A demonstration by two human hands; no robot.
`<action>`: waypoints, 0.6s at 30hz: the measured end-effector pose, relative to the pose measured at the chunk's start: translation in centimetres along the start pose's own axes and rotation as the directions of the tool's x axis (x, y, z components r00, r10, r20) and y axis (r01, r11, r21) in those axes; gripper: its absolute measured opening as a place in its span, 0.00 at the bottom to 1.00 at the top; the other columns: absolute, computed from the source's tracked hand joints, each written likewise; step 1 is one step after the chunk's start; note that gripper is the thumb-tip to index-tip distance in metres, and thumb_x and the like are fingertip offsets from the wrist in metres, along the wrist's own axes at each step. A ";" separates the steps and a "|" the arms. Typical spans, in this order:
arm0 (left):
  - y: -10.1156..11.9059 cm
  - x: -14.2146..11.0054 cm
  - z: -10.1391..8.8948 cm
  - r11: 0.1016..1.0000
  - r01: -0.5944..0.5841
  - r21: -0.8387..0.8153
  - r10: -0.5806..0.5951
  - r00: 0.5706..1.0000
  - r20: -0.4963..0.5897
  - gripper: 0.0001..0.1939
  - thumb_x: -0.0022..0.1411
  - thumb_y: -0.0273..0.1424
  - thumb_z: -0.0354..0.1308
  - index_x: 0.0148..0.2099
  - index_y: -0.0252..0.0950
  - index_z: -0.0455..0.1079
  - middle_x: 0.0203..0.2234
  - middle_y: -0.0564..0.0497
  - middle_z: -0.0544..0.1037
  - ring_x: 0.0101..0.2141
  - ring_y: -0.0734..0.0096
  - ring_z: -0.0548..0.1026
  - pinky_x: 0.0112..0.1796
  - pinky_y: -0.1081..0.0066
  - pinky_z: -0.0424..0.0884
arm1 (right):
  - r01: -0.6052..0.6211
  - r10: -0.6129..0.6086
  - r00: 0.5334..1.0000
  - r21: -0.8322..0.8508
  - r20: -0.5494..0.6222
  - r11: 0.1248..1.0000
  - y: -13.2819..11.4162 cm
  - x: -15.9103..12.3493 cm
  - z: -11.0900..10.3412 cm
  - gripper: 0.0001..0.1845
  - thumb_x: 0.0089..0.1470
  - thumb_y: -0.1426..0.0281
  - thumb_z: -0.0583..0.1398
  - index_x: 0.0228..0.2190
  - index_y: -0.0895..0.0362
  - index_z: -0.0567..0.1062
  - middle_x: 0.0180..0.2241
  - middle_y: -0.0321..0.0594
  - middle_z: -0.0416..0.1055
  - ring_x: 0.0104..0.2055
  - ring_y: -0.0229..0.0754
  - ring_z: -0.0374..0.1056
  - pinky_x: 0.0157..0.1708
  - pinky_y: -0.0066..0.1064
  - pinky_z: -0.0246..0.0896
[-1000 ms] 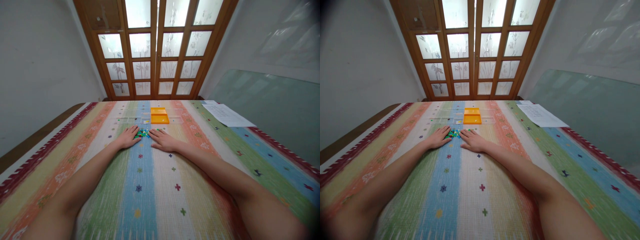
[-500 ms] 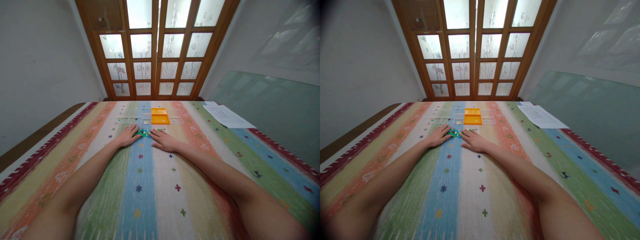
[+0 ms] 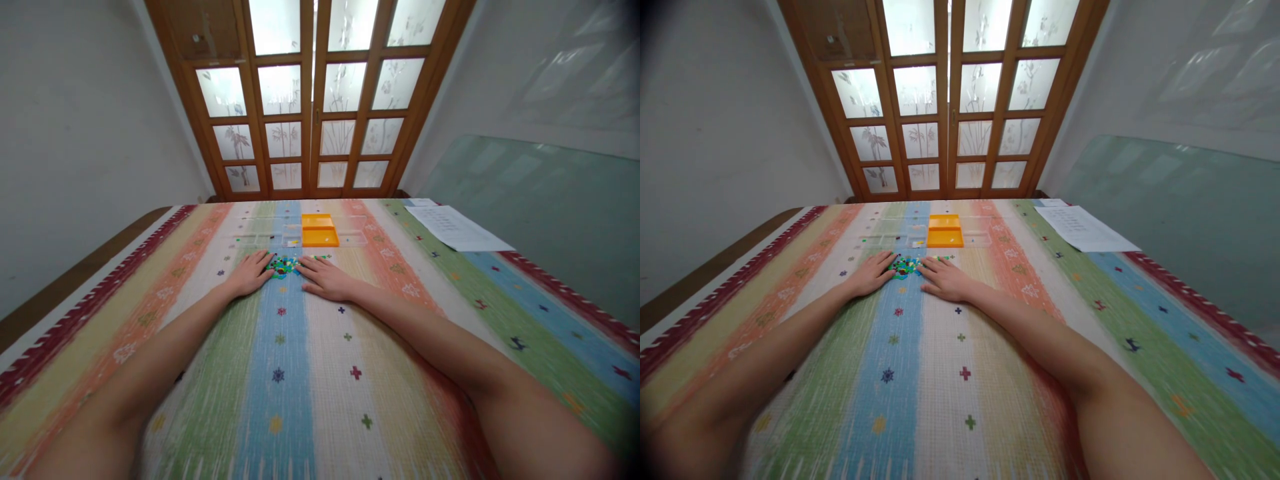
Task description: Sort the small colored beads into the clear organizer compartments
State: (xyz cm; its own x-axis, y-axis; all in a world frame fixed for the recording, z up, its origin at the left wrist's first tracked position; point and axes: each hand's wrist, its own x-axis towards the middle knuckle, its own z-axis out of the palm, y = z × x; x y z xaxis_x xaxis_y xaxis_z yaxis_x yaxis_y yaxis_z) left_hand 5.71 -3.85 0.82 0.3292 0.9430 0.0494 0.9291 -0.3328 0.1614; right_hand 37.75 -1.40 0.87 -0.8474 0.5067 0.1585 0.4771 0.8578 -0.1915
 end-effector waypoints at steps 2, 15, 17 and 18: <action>-0.1 0.1 0.0 1.000 -0.001 -0.014 0.000 1.000 -0.017 0.36 0.76 0.52 0.35 0.77 0.39 0.52 0.75 0.42 0.54 0.73 0.53 0.52 0.70 0.47 0.50 | -0.009 0.009 1.000 -0.001 -0.012 1.000 0.2 -0.2 0.1 0.38 0.71 0.46 0.46 0.73 0.50 0.55 0.75 0.47 0.48 0.77 0.54 0.43 0.74 0.55 0.37; -0.8 -0.4 -0.2 0.994 -0.080 -0.071 0.076 0.996 -0.054 0.36 0.76 0.49 0.39 0.75 0.34 0.56 0.74 0.40 0.56 0.73 0.51 0.54 0.70 0.48 0.50 | -0.079 0.077 0.996 -0.045 -0.036 0.996 -0.3 -0.1 -0.6 0.36 0.72 0.49 0.46 0.73 0.52 0.57 0.74 0.49 0.52 0.76 0.55 0.47 0.72 0.55 0.44; -1.4 -0.7 -0.6 0.991 -0.112 -0.074 0.108 0.993 -0.050 0.35 0.76 0.48 0.39 0.74 0.33 0.59 0.74 0.39 0.56 0.72 0.52 0.55 0.71 0.50 0.51 | -0.078 0.076 0.996 -0.054 -0.036 0.995 -0.3 -0.2 -0.8 0.35 0.73 0.49 0.46 0.72 0.53 0.59 0.74 0.50 0.52 0.75 0.56 0.47 0.72 0.55 0.44; -1.7 -0.9 -0.8 0.990 -0.121 -0.074 0.118 0.992 -0.040 0.35 0.75 0.48 0.40 0.74 0.32 0.59 0.73 0.39 0.57 0.72 0.52 0.56 0.71 0.51 0.51 | -0.075 0.073 0.997 -0.057 -0.031 0.996 -0.3 -0.2 -0.8 0.35 0.73 0.49 0.46 0.72 0.53 0.60 0.74 0.50 0.52 0.76 0.56 0.47 0.72 0.55 0.44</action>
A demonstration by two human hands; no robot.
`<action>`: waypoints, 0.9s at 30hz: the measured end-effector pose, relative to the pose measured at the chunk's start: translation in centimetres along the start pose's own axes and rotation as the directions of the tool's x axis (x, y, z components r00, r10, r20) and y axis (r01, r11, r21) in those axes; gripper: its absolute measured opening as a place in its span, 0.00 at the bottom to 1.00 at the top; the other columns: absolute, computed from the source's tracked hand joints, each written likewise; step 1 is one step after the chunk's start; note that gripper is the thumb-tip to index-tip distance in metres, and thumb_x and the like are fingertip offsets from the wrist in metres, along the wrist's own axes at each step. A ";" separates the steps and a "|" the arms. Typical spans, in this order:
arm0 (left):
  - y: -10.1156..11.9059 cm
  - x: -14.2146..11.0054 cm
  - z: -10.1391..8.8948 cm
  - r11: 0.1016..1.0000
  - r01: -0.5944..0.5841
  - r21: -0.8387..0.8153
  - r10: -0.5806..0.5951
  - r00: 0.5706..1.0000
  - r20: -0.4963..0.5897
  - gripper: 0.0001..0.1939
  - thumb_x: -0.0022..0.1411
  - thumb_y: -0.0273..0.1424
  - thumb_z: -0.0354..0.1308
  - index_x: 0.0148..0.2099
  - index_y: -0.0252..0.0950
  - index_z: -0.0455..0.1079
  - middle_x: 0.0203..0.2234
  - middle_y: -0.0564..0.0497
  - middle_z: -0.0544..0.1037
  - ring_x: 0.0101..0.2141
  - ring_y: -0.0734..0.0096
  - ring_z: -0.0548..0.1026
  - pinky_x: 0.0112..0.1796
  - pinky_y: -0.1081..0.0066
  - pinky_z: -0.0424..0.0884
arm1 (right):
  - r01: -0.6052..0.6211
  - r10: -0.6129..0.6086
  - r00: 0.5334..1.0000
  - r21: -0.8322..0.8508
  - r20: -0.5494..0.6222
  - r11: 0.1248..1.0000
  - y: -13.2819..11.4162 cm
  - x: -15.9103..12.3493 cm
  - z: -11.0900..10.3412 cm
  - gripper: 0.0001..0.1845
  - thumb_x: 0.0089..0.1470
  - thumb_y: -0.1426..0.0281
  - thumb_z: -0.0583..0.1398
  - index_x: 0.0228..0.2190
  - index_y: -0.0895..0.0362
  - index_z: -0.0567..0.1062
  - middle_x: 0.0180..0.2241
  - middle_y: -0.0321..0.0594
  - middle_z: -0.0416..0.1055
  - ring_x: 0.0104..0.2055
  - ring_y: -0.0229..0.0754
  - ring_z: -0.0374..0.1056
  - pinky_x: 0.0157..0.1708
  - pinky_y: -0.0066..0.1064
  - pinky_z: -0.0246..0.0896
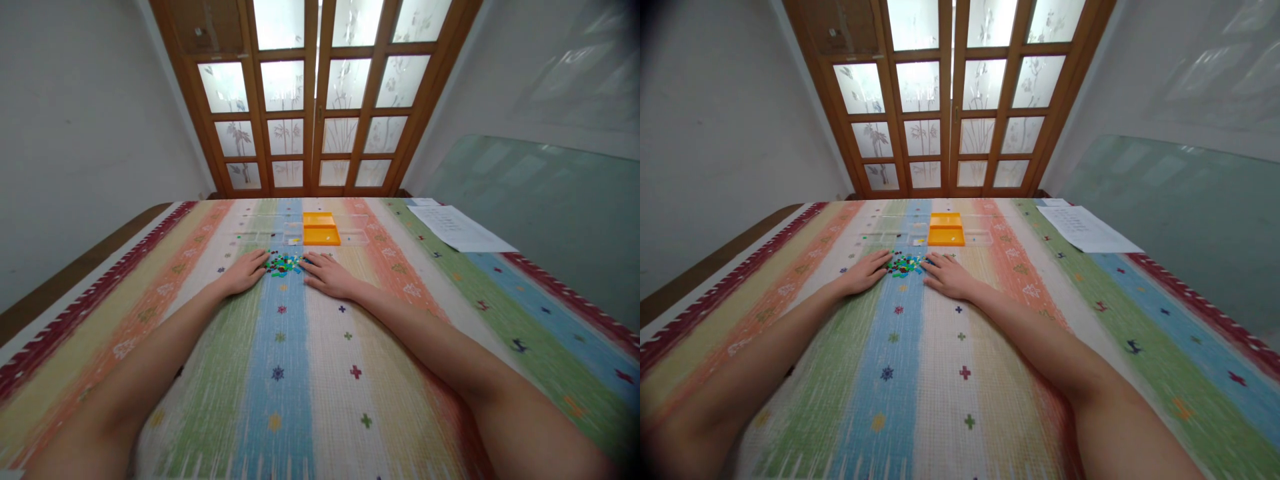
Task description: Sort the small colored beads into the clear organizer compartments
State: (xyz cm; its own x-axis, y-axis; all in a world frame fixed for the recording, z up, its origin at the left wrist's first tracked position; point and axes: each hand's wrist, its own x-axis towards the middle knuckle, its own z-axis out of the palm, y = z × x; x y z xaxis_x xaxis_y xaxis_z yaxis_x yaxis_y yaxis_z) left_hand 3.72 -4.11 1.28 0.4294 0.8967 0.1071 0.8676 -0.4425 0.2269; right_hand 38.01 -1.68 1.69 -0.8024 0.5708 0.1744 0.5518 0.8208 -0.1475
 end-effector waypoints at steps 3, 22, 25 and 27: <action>-0.5 -0.9 -0.8 1.000 -0.002 0.002 0.002 0.999 0.033 0.38 0.74 0.51 0.42 0.73 0.31 0.60 0.73 0.38 0.57 0.72 0.52 0.57 0.71 0.52 0.52 | 0.002 -0.002 1.000 0.009 0.008 1.000 0.0 0.0 0.0 0.34 0.73 0.50 0.47 0.71 0.51 0.61 0.74 0.48 0.51 0.76 0.56 0.47 0.72 0.55 0.44; 0.1 -3.3 -0.4 0.990 0.025 0.139 -0.042 0.991 0.124 0.42 0.75 0.57 0.36 0.80 0.40 0.42 0.76 0.44 0.45 0.75 0.51 0.47 0.71 0.46 0.47 | -0.026 0.023 0.998 0.043 0.064 0.999 0.5 0.0 1.0 0.44 0.70 0.43 0.43 0.74 0.57 0.51 0.75 0.51 0.44 0.77 0.56 0.41 0.74 0.56 0.37; 0.4 -3.3 -0.5 0.992 0.002 0.126 -0.014 0.995 0.095 0.41 0.75 0.56 0.37 0.80 0.41 0.41 0.77 0.44 0.43 0.75 0.51 0.47 0.71 0.45 0.47 | -0.028 0.024 0.997 0.046 0.072 0.999 0.6 -0.1 1.0 0.45 0.70 0.42 0.43 0.74 0.57 0.50 0.76 0.51 0.42 0.78 0.55 0.39 0.75 0.55 0.36; 0.7 -3.4 -0.5 0.993 -0.040 0.115 0.030 0.996 0.086 0.39 0.75 0.55 0.38 0.80 0.43 0.42 0.77 0.45 0.42 0.75 0.51 0.45 0.71 0.46 0.46 | -0.027 0.024 0.997 0.044 0.071 0.999 0.6 -0.2 1.0 0.45 0.69 0.42 0.43 0.74 0.56 0.50 0.76 0.50 0.41 0.78 0.55 0.39 0.75 0.54 0.36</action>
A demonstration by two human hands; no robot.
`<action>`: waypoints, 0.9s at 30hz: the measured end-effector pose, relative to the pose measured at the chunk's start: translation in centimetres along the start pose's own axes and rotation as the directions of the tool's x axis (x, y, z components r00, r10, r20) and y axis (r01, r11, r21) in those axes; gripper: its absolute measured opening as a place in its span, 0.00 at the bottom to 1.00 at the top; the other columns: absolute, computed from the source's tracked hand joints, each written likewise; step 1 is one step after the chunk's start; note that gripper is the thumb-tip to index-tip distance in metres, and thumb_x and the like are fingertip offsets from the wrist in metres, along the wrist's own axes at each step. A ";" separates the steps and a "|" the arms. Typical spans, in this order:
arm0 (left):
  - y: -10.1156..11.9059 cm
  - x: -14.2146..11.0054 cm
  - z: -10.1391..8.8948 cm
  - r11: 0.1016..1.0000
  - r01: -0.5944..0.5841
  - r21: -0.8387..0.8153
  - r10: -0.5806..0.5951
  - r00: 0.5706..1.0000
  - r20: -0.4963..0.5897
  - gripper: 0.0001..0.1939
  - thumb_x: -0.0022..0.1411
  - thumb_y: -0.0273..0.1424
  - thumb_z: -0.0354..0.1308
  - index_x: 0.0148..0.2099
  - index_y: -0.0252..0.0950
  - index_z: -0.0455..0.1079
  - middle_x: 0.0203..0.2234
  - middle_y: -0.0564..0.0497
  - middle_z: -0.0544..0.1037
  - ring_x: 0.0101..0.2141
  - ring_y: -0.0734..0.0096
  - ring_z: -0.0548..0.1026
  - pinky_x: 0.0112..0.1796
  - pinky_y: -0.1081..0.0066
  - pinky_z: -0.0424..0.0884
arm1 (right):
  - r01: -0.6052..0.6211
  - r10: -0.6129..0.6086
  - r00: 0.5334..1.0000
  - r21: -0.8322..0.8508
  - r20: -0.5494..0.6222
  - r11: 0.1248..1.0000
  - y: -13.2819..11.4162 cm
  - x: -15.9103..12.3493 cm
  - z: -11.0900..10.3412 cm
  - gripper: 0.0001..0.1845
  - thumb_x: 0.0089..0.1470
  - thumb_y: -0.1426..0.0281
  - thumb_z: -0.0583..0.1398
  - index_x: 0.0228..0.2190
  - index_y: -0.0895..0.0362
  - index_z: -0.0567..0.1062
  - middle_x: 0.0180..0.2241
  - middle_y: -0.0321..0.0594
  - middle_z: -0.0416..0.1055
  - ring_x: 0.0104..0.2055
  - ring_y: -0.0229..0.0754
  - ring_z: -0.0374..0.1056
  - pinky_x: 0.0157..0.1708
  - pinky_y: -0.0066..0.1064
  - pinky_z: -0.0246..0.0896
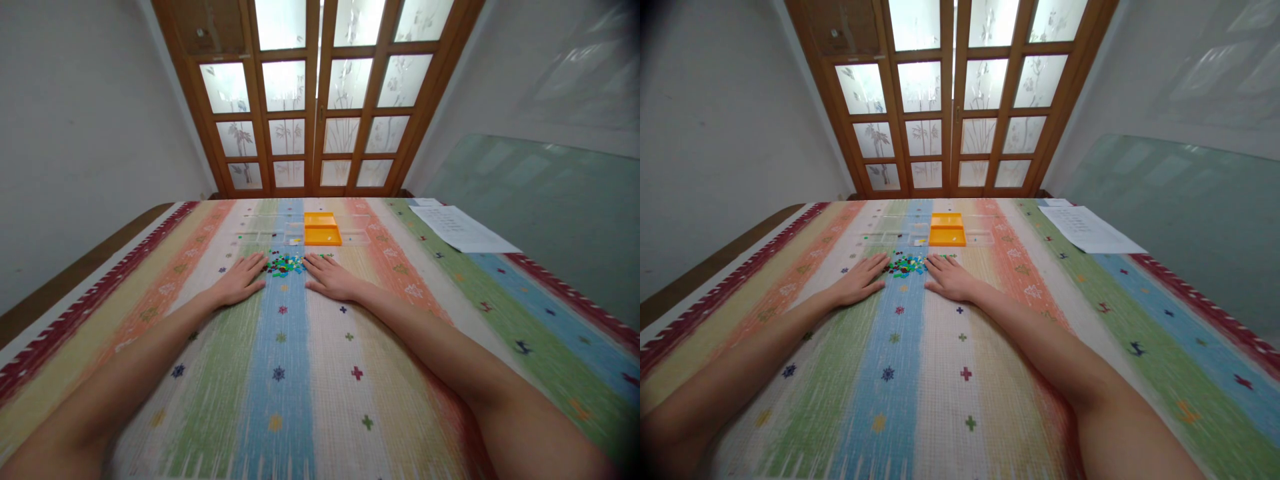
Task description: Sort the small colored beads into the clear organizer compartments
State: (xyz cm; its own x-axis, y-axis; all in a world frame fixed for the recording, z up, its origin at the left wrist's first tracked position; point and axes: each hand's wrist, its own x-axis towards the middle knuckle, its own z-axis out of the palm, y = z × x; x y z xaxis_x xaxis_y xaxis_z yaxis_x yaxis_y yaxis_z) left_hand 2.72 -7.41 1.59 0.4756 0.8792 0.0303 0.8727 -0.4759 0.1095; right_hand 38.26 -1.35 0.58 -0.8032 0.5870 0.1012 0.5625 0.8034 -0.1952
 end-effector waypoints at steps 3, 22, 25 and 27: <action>0.5 -0.2 -0.2 0.997 -0.075 -0.003 0.075 0.997 0.012 0.37 0.76 0.54 0.38 0.79 0.46 0.45 0.77 0.48 0.41 0.75 0.52 0.43 0.71 0.46 0.44 | 0.003 -0.004 1.000 -0.007 -0.004 1.000 0.0 -0.1 0.0 0.45 0.69 0.42 0.43 0.75 0.56 0.50 0.76 0.50 0.41 0.78 0.55 0.39 0.75 0.54 0.35; 4.7 2.6 -0.4 0.987 -0.159 -0.024 0.158 0.987 -0.014 0.36 0.75 0.55 0.42 0.78 0.50 0.50 0.77 0.51 0.44 0.75 0.52 0.43 0.71 0.47 0.43 | -0.001 0.001 1.000 0.000 -0.031 1.000 -0.2 -0.1 0.1 0.42 0.70 0.45 0.47 0.74 0.53 0.51 0.75 0.48 0.44 0.77 0.56 0.40 0.75 0.55 0.37; 4.8 2.6 -0.4 0.990 -0.139 -0.028 0.138 0.990 -0.012 0.37 0.75 0.55 0.41 0.78 0.49 0.47 0.77 0.50 0.44 0.75 0.53 0.44 0.71 0.46 0.44 | -0.003 0.003 0.999 0.005 -0.036 1.000 -0.2 -0.1 0.0 0.42 0.70 0.44 0.46 0.74 0.53 0.51 0.75 0.48 0.44 0.77 0.56 0.41 0.74 0.55 0.37; 4.7 2.6 -0.3 0.991 -0.129 -0.034 0.129 0.992 -0.015 0.37 0.75 0.55 0.42 0.79 0.48 0.47 0.77 0.50 0.45 0.75 0.53 0.45 0.71 0.46 0.45 | -0.004 0.004 0.999 0.006 -0.038 1.000 -0.3 -0.1 0.0 0.42 0.70 0.44 0.46 0.74 0.54 0.52 0.75 0.49 0.45 0.77 0.56 0.42 0.74 0.55 0.37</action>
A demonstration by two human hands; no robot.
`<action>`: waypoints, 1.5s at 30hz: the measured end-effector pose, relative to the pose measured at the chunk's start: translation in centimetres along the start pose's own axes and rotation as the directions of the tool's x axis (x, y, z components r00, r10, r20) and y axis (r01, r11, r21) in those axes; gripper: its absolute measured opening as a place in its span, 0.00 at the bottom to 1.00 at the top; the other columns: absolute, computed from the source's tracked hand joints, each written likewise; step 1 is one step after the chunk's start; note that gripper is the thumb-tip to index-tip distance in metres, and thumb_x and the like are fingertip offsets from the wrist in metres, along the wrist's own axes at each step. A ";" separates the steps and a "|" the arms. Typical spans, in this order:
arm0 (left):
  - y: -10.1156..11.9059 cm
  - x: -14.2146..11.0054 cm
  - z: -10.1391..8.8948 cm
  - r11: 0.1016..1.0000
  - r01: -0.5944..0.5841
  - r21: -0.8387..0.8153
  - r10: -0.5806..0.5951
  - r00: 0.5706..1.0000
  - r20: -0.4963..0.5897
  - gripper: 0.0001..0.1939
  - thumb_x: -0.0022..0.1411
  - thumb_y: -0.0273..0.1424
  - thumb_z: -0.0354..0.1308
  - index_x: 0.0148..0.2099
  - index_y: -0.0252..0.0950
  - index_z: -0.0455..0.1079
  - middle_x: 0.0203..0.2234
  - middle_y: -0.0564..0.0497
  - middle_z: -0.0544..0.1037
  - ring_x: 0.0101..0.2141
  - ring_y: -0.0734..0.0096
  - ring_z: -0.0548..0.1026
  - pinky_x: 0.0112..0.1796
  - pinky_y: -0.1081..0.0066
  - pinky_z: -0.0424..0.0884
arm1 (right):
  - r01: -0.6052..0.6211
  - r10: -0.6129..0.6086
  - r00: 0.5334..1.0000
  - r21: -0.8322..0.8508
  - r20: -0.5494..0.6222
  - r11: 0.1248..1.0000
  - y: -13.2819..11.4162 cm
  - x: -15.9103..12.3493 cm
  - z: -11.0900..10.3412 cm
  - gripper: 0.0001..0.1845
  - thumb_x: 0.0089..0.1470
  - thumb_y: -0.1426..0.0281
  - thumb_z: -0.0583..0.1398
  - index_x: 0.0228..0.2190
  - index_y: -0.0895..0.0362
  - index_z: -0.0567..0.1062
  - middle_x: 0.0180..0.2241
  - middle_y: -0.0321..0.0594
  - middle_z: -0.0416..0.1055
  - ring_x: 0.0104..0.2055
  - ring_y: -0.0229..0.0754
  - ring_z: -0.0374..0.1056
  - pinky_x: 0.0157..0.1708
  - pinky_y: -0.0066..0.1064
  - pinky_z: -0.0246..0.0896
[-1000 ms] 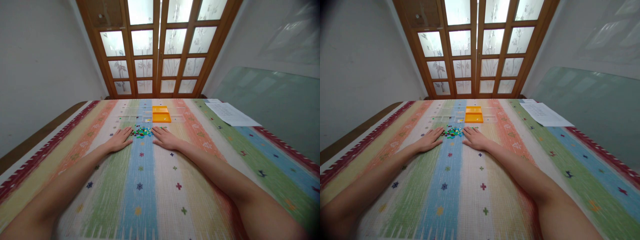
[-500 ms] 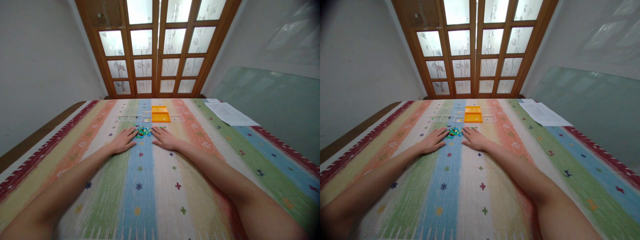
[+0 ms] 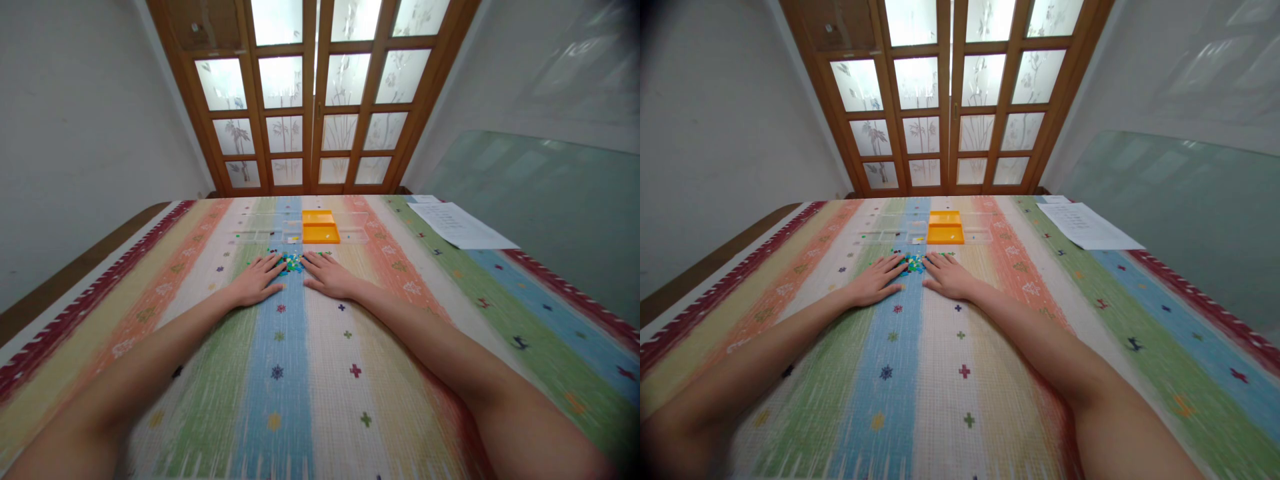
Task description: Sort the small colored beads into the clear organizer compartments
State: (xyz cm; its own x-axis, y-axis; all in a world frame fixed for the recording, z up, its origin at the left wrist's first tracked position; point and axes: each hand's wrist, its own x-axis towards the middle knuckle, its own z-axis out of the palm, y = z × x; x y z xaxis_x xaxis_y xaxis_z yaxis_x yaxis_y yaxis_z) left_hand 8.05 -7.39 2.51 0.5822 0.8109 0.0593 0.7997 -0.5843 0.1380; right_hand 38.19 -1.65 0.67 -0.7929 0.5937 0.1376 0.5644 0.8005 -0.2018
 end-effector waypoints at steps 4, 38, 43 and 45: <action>0.0 0.1 0.0 1.000 -0.022 -0.003 0.022 0.999 -0.035 0.34 0.75 0.54 0.43 0.76 0.49 0.54 0.77 0.51 0.47 0.75 0.53 0.47 0.71 0.45 0.45 | -0.007 0.007 1.000 -0.004 -0.012 1.000 -0.1 0.0 -0.1 0.41 0.71 0.45 0.46 0.74 0.55 0.53 0.75 0.51 0.46 0.77 0.55 0.43 0.74 0.55 0.39; 0.6 2.6 0.4 0.999 0.041 -0.013 -0.042 0.999 -0.027 0.36 0.75 0.54 0.41 0.76 0.42 0.55 0.75 0.46 0.54 0.74 0.51 0.51 0.71 0.46 0.47 | -0.116 0.118 0.978 0.021 -0.175 0.993 1.8 0.1 -1.0 0.36 0.71 0.50 0.50 0.70 0.56 0.63 0.71 0.51 0.58 0.73 0.54 0.53 0.72 0.53 0.48; 0.5 4.0 0.7 0.999 0.031 -0.021 -0.032 0.999 -0.015 0.36 0.75 0.53 0.40 0.76 0.42 0.56 0.73 0.45 0.58 0.72 0.52 0.56 0.70 0.48 0.49 | -0.157 0.169 0.972 0.085 -0.163 0.984 3.9 -1.1 -1.5 0.34 0.70 0.51 0.51 0.68 0.56 0.66 0.69 0.50 0.62 0.71 0.54 0.59 0.69 0.51 0.55; 0.5 4.3 0.9 0.999 0.029 -0.028 -0.029 0.999 -0.027 0.35 0.75 0.53 0.41 0.76 0.43 0.56 0.73 0.45 0.59 0.71 0.52 0.57 0.70 0.48 0.49 | -0.147 0.157 0.978 0.087 -0.134 0.985 4.2 -1.4 -1.4 0.36 0.69 0.50 0.52 0.69 0.56 0.65 0.70 0.50 0.61 0.71 0.55 0.58 0.70 0.51 0.54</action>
State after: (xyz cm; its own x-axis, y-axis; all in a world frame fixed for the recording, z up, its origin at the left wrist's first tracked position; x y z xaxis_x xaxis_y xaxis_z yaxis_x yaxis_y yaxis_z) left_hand 11.12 -4.20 1.95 0.5544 0.8282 0.0815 0.8116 -0.5598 0.1673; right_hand 42.01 1.02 1.00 -0.6562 0.7178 0.2328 0.6524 0.6947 -0.3029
